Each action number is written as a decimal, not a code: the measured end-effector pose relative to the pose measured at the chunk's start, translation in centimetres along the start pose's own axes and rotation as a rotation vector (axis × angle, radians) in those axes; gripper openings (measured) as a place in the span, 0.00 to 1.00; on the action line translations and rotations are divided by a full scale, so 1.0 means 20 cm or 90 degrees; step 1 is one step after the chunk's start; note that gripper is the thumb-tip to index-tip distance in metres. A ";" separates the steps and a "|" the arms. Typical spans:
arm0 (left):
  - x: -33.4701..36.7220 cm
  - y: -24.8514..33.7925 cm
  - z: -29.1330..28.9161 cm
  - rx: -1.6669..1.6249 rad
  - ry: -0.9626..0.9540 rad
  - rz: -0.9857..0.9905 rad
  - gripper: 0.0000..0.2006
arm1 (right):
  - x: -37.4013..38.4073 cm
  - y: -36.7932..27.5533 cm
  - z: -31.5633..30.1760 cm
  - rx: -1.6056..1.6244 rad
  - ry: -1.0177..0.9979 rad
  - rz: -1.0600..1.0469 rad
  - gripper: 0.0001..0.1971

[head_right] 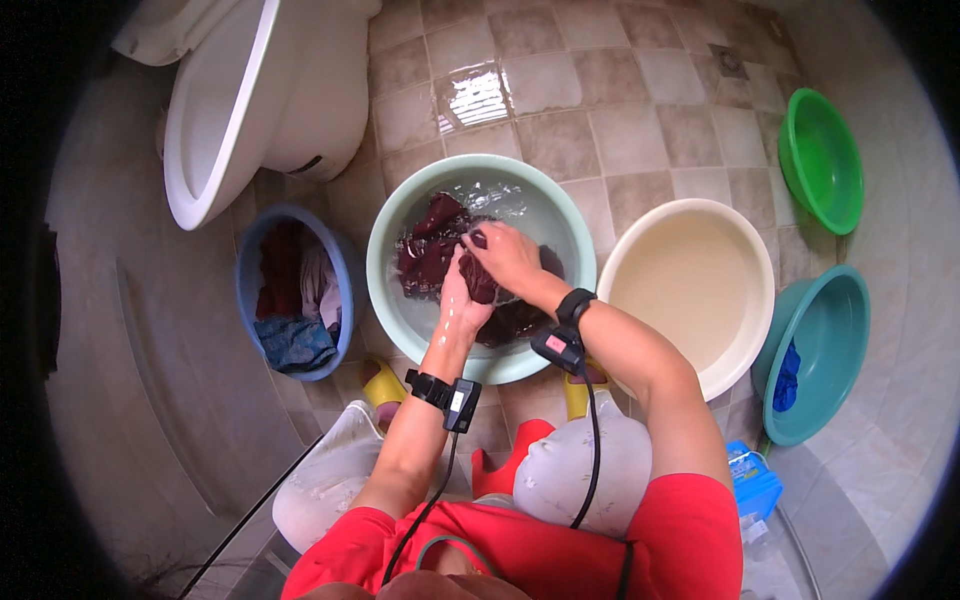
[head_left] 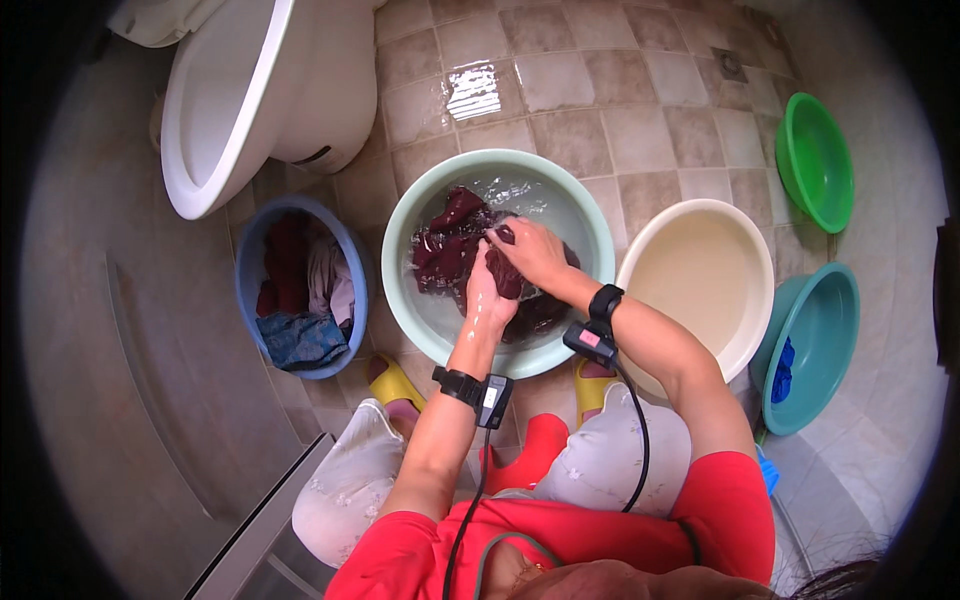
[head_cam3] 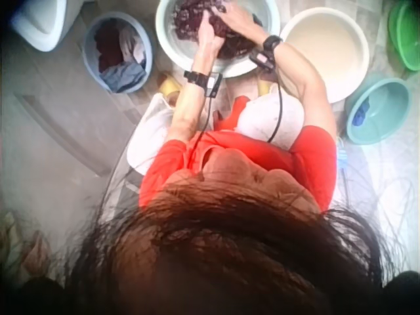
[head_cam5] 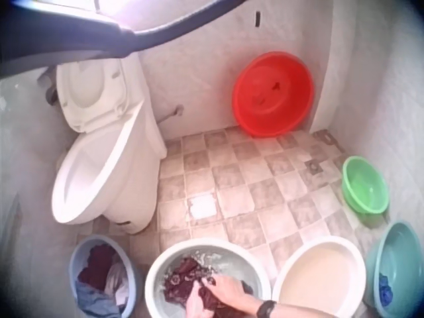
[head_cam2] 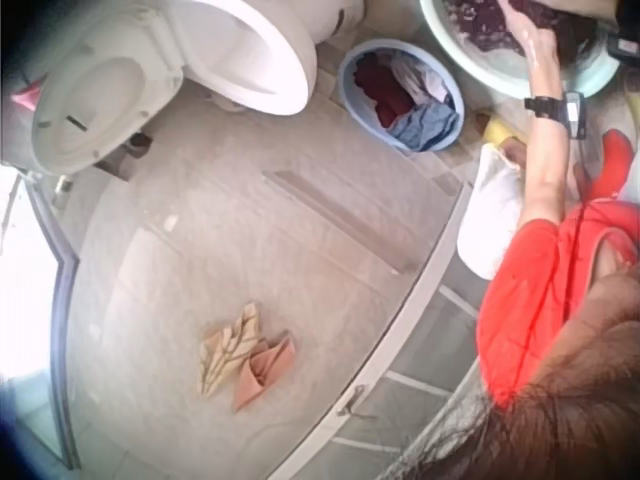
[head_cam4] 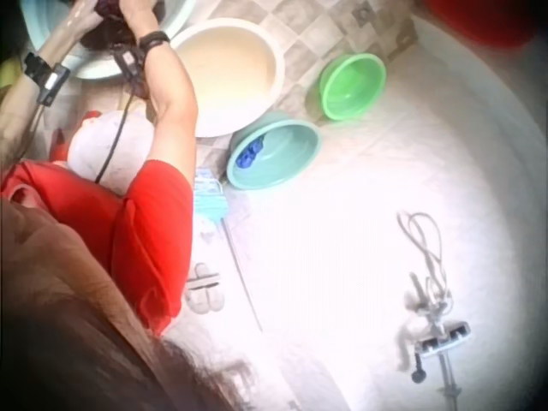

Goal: The person washes clothes by hand in a plastic basin, scrubbing and wringing the garments before placing them into another basin.

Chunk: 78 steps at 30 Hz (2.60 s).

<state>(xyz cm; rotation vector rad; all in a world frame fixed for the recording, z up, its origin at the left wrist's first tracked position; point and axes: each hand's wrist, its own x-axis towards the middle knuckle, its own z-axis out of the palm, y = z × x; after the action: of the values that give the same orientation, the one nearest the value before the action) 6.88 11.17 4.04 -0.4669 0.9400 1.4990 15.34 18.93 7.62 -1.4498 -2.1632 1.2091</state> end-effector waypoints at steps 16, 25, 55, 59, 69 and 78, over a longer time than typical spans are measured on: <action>-0.04 -0.12 -0.12 0.297 -0.074 -0.079 0.15 | 0.06 0.38 0.10 0.040 0.005 0.054 0.22; 0.09 0.00 -0.21 -0.100 0.129 -0.015 0.18 | -0.02 0.41 0.17 0.148 -0.039 0.136 0.27; 0.03 0.01 -0.17 -0.186 -0.144 -0.136 0.19 | -0.09 0.00 0.10 0.042 0.064 -0.147 0.16; 0.02 0.14 -0.09 0.075 0.005 0.101 0.18 | 0.00 0.14 0.01 -0.061 -0.168 0.047 0.18; -0.04 -0.11 -0.18 0.764 -0.121 0.198 0.24 | -0.01 0.22 0.13 0.249 -0.233 0.006 0.29; 0.01 0.00 -0.31 0.379 0.412 0.445 0.20 | -0.04 0.40 0.20 -0.017 -0.176 -0.106 0.26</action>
<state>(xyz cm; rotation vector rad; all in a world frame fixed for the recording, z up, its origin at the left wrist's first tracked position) 5.35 6.43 0.32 -0.1732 2.1475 1.5774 18.32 17.55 -0.75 -1.1395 -2.4314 1.3925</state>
